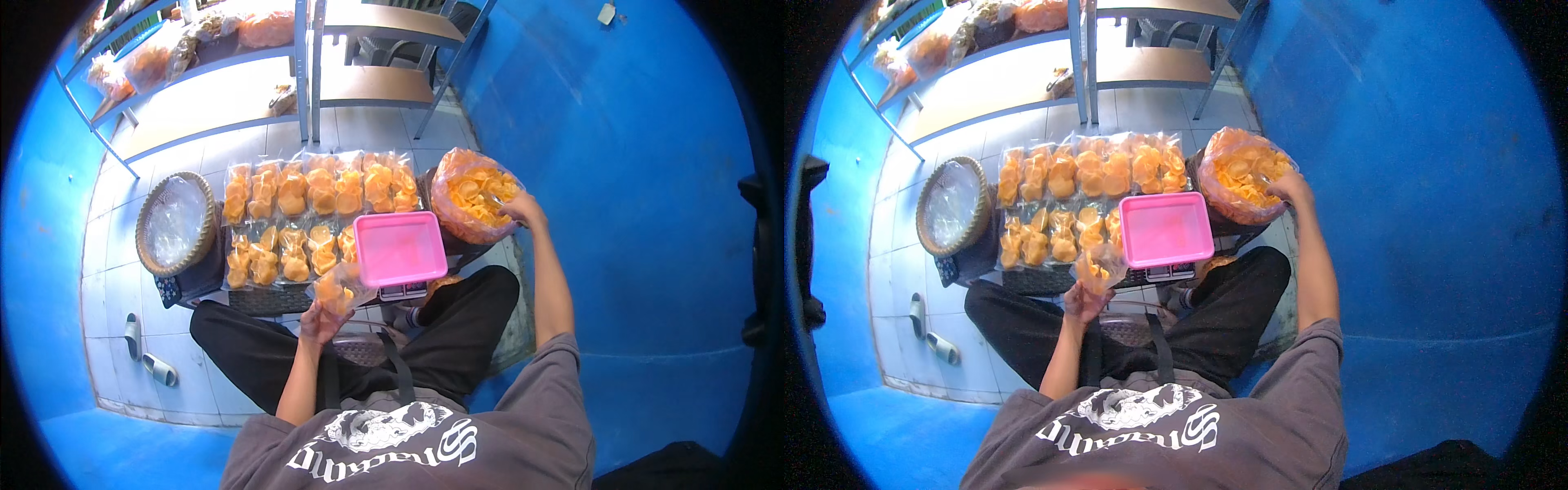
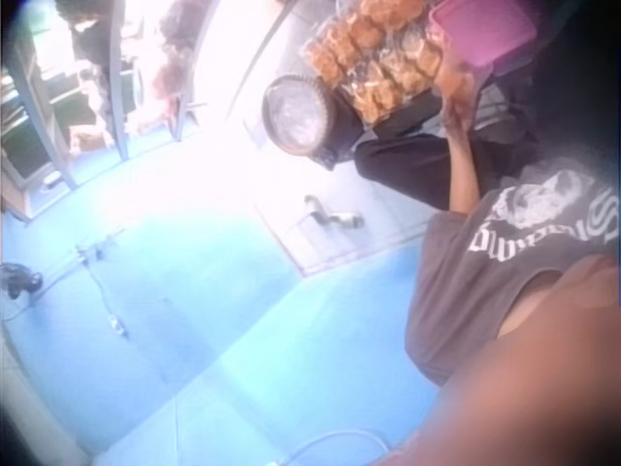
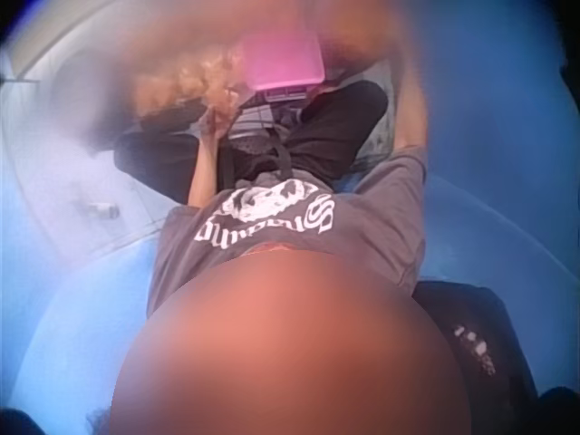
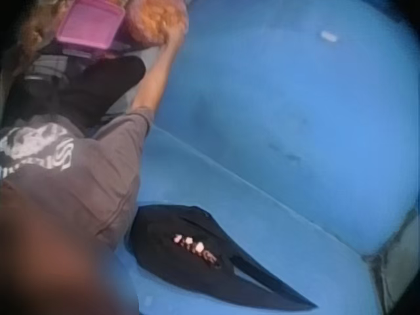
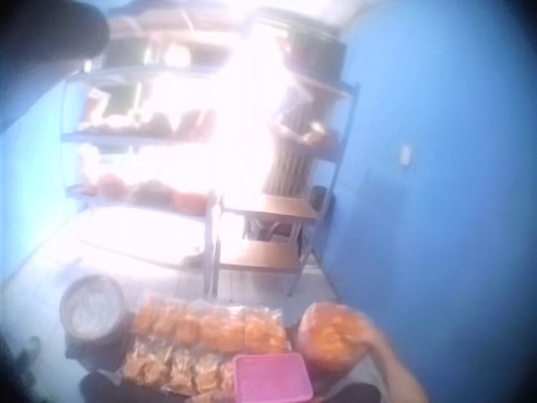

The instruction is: The person sits on the floor and uses tongs to transfer orange chips from a large bag into small clear plastic bags. They place the filled bags onto a tray and continue the process repeatedly.

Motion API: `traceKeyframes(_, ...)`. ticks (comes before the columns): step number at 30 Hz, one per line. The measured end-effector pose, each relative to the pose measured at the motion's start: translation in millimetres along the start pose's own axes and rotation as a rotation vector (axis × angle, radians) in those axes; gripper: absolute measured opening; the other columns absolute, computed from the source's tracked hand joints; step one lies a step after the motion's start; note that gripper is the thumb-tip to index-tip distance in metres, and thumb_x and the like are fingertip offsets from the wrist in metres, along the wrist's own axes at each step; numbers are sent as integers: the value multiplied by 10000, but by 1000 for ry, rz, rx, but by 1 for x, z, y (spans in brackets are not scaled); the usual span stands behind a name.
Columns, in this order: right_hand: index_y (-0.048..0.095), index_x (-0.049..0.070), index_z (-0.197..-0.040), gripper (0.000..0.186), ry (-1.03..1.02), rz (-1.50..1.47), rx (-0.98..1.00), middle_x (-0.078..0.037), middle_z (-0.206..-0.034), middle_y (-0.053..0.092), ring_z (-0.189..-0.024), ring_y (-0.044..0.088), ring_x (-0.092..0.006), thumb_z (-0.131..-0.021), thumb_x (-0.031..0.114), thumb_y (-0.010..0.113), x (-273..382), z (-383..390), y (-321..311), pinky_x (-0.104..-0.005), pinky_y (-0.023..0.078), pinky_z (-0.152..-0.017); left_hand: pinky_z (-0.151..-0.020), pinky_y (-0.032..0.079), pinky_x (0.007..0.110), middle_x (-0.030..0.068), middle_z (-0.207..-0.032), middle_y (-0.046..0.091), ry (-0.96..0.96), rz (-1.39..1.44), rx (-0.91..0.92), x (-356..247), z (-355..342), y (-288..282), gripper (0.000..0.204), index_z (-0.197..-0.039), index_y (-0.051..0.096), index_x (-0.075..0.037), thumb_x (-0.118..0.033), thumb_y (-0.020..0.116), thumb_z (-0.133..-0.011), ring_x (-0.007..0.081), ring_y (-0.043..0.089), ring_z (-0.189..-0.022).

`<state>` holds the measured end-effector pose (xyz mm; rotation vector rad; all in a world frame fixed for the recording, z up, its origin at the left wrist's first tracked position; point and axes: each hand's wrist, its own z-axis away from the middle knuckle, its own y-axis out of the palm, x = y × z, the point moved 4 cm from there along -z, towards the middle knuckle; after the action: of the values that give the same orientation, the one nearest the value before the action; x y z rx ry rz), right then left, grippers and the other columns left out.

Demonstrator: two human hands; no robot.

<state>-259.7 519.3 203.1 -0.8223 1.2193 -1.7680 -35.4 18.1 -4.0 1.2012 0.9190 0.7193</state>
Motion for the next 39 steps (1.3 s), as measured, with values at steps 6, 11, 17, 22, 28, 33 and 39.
traceKeyframes(6,742,6,-812,323,57,-299,145,-56,-674,642,-525,612,-149,-791,306,860,-20,16,-15,-359,463,-437,-1064,509,540,141,-1462,547,-3,15,-13,1,0,5,743,-1492,471,-79,-343,798,-878,341,547,-1335)
traceKeyframes(11,770,24,-862,333,48,-198,111,-47,-675,634,-509,595,-147,-775,331,868,-31,16,-22,-356,455,-441,-1072,503,539,139,-1459,551,-12,17,-26,1,-2,6,730,-1490,477,-84,-337,795,-883,338,542,-1342)
traceKeyframes(17,745,8,-1174,745,-170,26,146,-206,-1241,723,-1123,712,-316,-627,488,906,-5,4,-8,-405,569,-935,-1090,483,553,143,-1461,551,-20,17,5,1,-1,5,704,-1483,488,-83,-334,780,-894,336,539,-1346)
traceKeyframes(22,754,53,-1183,690,-88,241,144,-170,-1249,730,-1112,716,-302,-629,432,913,32,-2,-6,-419,568,-929,-1094,473,564,146,-1467,555,-24,13,-4,2,0,2,696,-1481,495,-79,-333,773,-896,337,529,-1360)
traceKeyframes(28,761,61,-1162,631,-6,347,190,-143,-1190,754,-1057,736,-280,-646,388,917,63,7,-21,-418,571,-918,-1094,474,568,128,-1468,566,-12,0,-28,0,1,4,702,-1480,501,-78,-340,779,-890,320,535,-1361)
traceKeyframes(33,755,52,-1088,558,-85,242,134,-143,-1070,763,-916,743,-266,-651,354,927,51,1,-21,-406,588,-814,-1097,471,568,116,-1454,581,-7,19,22,1,-1,7,669,-1475,512,-95,-325,770,-902,318,540,-1357)
traceKeyframes(39,724,23,-855,439,19,62,226,-107,-774,714,-599,671,-200,-693,381,918,20,-1,-30,-361,533,-513,-1100,463,567,116,-1428,596,-4,-9,21,1,0,8,664,-1467,520,-96,-334,772,-901,321,540,-1355)
